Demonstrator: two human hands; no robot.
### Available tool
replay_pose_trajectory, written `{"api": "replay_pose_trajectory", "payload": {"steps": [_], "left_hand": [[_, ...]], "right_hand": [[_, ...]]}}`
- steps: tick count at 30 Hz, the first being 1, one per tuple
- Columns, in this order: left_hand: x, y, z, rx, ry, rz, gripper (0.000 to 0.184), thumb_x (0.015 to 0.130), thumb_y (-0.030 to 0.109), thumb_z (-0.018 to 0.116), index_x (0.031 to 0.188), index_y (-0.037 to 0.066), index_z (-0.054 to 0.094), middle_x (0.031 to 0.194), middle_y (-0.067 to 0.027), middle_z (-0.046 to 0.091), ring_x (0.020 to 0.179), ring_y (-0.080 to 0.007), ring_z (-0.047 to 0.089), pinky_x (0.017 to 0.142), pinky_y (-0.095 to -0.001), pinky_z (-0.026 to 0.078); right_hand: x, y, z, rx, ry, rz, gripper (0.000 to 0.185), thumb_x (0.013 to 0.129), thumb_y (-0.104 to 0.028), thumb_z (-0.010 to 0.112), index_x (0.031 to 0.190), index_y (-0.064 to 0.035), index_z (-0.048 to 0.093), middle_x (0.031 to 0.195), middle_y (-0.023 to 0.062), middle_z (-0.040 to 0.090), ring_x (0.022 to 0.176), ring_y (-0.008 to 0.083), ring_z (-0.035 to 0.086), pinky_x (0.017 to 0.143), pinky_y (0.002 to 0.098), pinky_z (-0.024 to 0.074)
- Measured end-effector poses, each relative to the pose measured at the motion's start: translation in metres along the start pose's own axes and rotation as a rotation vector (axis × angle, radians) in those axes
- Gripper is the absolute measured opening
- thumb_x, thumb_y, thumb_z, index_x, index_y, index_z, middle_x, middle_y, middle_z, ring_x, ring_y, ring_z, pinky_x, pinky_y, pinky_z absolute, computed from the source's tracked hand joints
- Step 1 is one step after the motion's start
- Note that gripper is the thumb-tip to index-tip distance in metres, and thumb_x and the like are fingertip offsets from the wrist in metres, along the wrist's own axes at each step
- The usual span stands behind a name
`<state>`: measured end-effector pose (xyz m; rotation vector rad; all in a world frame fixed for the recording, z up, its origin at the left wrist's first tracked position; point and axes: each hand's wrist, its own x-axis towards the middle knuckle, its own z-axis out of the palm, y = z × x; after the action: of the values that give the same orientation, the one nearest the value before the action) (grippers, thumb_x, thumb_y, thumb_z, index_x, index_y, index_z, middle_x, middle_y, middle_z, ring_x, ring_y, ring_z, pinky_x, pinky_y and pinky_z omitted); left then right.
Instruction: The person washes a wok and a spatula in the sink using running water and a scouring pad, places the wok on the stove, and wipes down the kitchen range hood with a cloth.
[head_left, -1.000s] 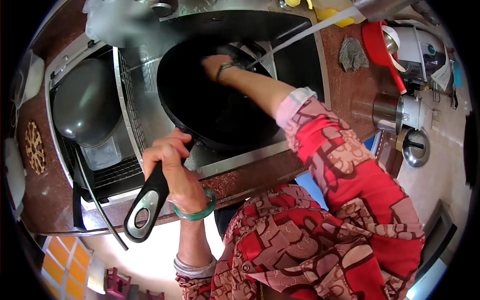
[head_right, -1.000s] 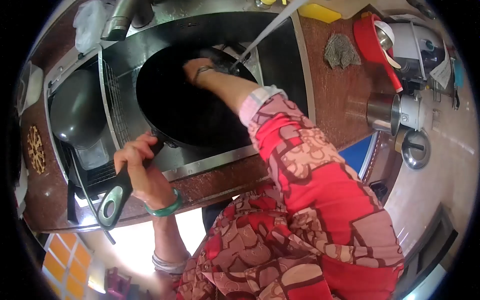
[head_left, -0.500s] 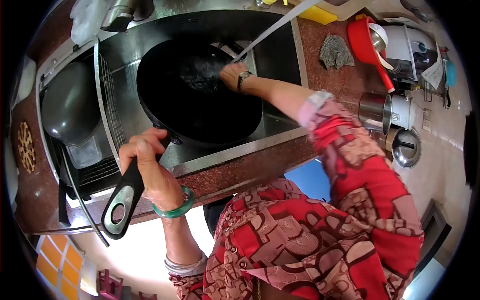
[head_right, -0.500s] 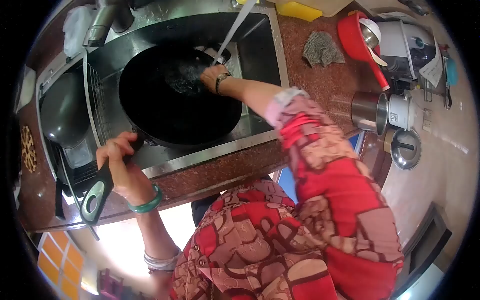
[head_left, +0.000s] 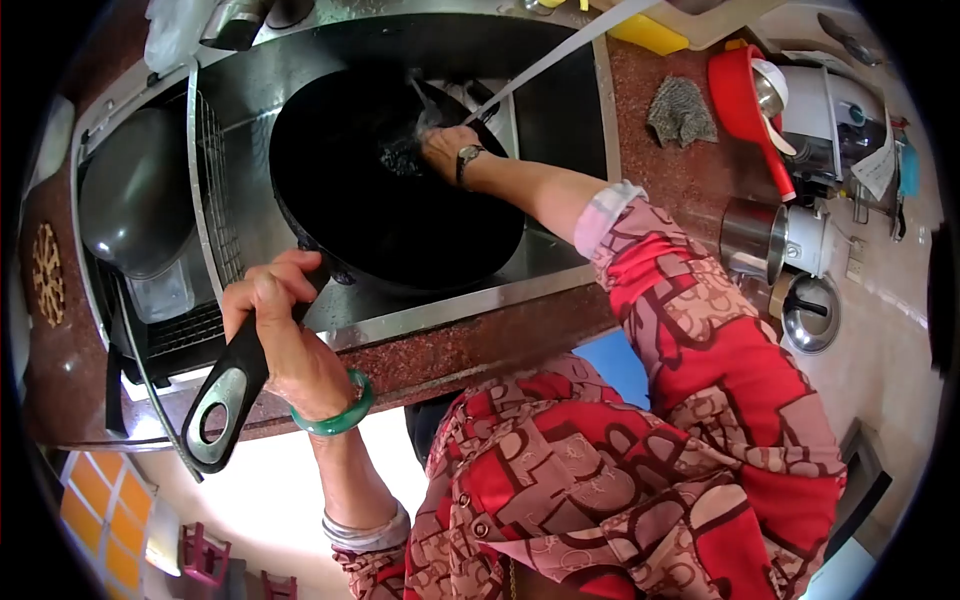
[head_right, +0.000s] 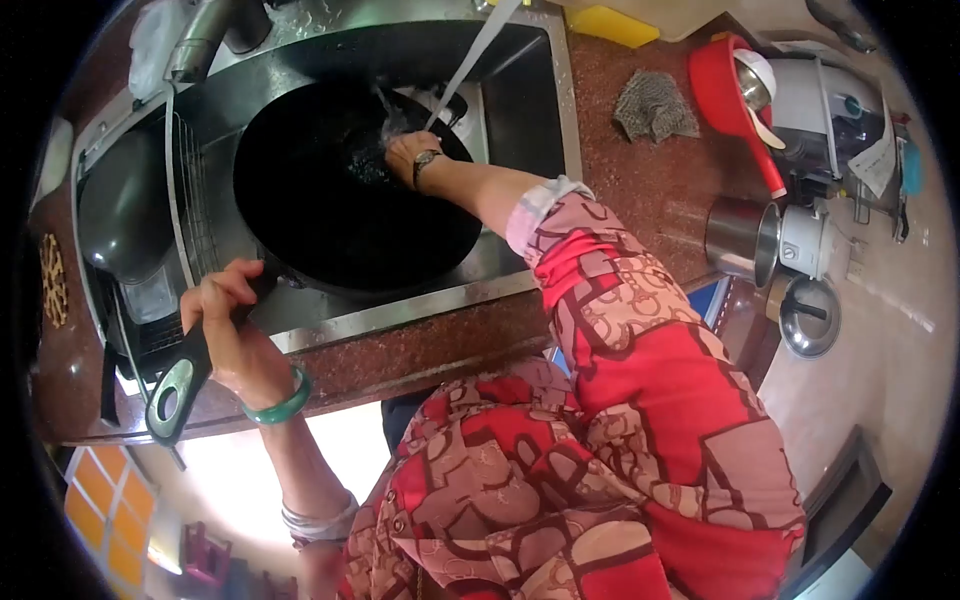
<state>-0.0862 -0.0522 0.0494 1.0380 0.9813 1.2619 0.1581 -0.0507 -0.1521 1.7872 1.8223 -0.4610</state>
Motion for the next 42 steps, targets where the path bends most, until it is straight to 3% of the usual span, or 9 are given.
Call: {"api": "replay_pose_trajectory", "payload": {"steps": [7, 11, 13, 16, 19, 22, 25, 33, 42], "left_hand": [[0.003, 0.002, -0.002, -0.03, 0.009, -0.006, 0.017, 0.087, 0.011, 0.046, 0.072, 0.003, 0.043, 0.067, -0.0104, 0.051, 0.078, -0.0258, 0.055, 0.082, -0.0381, 0.04], [0.003, 0.002, -0.003, -0.022, 0.038, -0.065, 0.019, 0.089, 0.011, 0.041, 0.071, 0.004, 0.041, 0.069, -0.0115, 0.052, 0.081, -0.0274, 0.056, 0.086, -0.0397, 0.039], [0.003, 0.003, -0.004, 0.001, 0.011, -0.06, 0.019, 0.089, 0.01, 0.041, 0.071, 0.004, 0.04, 0.069, -0.0117, 0.052, 0.082, -0.0277, 0.056, 0.086, -0.0402, 0.039], [0.004, 0.003, -0.006, 0.034, -0.037, -0.056, 0.018, 0.089, 0.01, 0.04, 0.071, 0.005, 0.038, 0.069, -0.0126, 0.053, 0.084, -0.0286, 0.057, 0.087, -0.0407, 0.039], [0.002, 0.001, -0.008, -0.016, -0.031, -0.039, 0.018, 0.088, 0.011, 0.041, 0.071, 0.005, 0.039, 0.07, -0.0127, 0.053, 0.084, -0.0287, 0.058, 0.086, -0.04, 0.039], [0.004, 0.001, -0.008, 0.0, -0.019, -0.025, 0.018, 0.088, 0.012, 0.043, 0.072, 0.005, 0.039, 0.07, -0.0127, 0.054, 0.083, -0.029, 0.058, 0.086, -0.0396, 0.04], [0.003, 0.002, -0.005, 0.009, -0.011, -0.033, 0.017, 0.088, 0.012, 0.043, 0.072, 0.005, 0.039, 0.07, -0.0124, 0.053, 0.084, -0.0292, 0.058, 0.085, -0.0397, 0.04], [0.004, 0.001, -0.007, 0.025, -0.002, -0.06, 0.018, 0.088, 0.013, 0.042, 0.073, 0.006, 0.038, 0.069, -0.0127, 0.053, 0.085, -0.0307, 0.057, 0.086, -0.0415, 0.039], [0.007, -0.002, -0.013, -0.069, 0.034, -0.061, 0.016, 0.087, 0.012, 0.049, 0.075, 0.004, 0.043, 0.068, -0.0127, 0.055, 0.084, -0.0302, 0.058, 0.085, -0.0407, 0.04]], "right_hand": [[-0.068, -0.02, -0.05, 0.211, -0.677, -0.641, 0.021, 0.074, -0.011, 0.052, 0.087, 0.003, 0.061, 0.071, 0.0134, 0.062, 0.064, 0.0228, 0.062, 0.052, 0.0322, 0.0489], [-0.052, -0.076, -0.135, 1.192, -0.249, -0.543, 0.018, 0.062, -0.004, 0.05, 0.076, 0.0035, 0.058, 0.06, 0.0179, 0.058, 0.05, 0.0259, 0.058, 0.046, 0.0363, 0.0463], [0.025, -0.095, -0.118, 0.885, 0.53, -0.291, 0.019, 0.064, -0.012, 0.056, 0.076, 0.0027, 0.055, 0.07, 0.0227, 0.059, 0.065, 0.0377, 0.059, 0.054, 0.0452, 0.0462], [0.08, -0.054, -0.089, 0.693, 0.444, 0.267, 0.019, 0.073, -0.017, 0.056, 0.084, -0.0026, 0.063, 0.086, 0.0191, 0.063, 0.08, 0.0332, 0.063, 0.064, 0.0423, 0.0514], [0.056, -0.007, -0.033, 0.347, 0.007, 0.286, 0.022, 0.076, -0.016, 0.055, 0.094, -0.0132, 0.067, 0.1, 0.0082, 0.064, 0.093, 0.0248, 0.061, 0.072, 0.04, 0.0516], [0.008, -0.022, 0.018, 0.068, -0.275, -0.013, 0.022, 0.066, -0.016, 0.063, 0.088, -0.0157, 0.067, 0.09, 0.0032, 0.065, 0.083, 0.02, 0.062, 0.056, 0.0494, 0.0495], [-0.039, -0.053, -0.039, 0.285, -0.559, -0.559, 0.019, 0.073, -0.007, 0.053, 0.088, -0.0047, 0.064, 0.082, 0.01, 0.065, 0.067, 0.0244, 0.064, 0.051, 0.0349, 0.0508], [0.067, -0.06, -0.083, 0.526, 0.246, -0.005, 0.021, 0.076, -0.019, 0.054, 0.087, -0.0075, 0.067, 0.091, 0.0155, 0.064, 0.085, 0.0302, 0.063, 0.069, 0.0383, 0.0507], [-0.066, -0.055, -0.07, 0.34, -0.636, -0.499, 0.02, 0.072, -0.012, 0.058, 0.089, -0.0015, 0.063, 0.089, 0.0136, 0.064, 0.09, 0.0257, 0.062, 0.062, 0.044, 0.0513]]}}
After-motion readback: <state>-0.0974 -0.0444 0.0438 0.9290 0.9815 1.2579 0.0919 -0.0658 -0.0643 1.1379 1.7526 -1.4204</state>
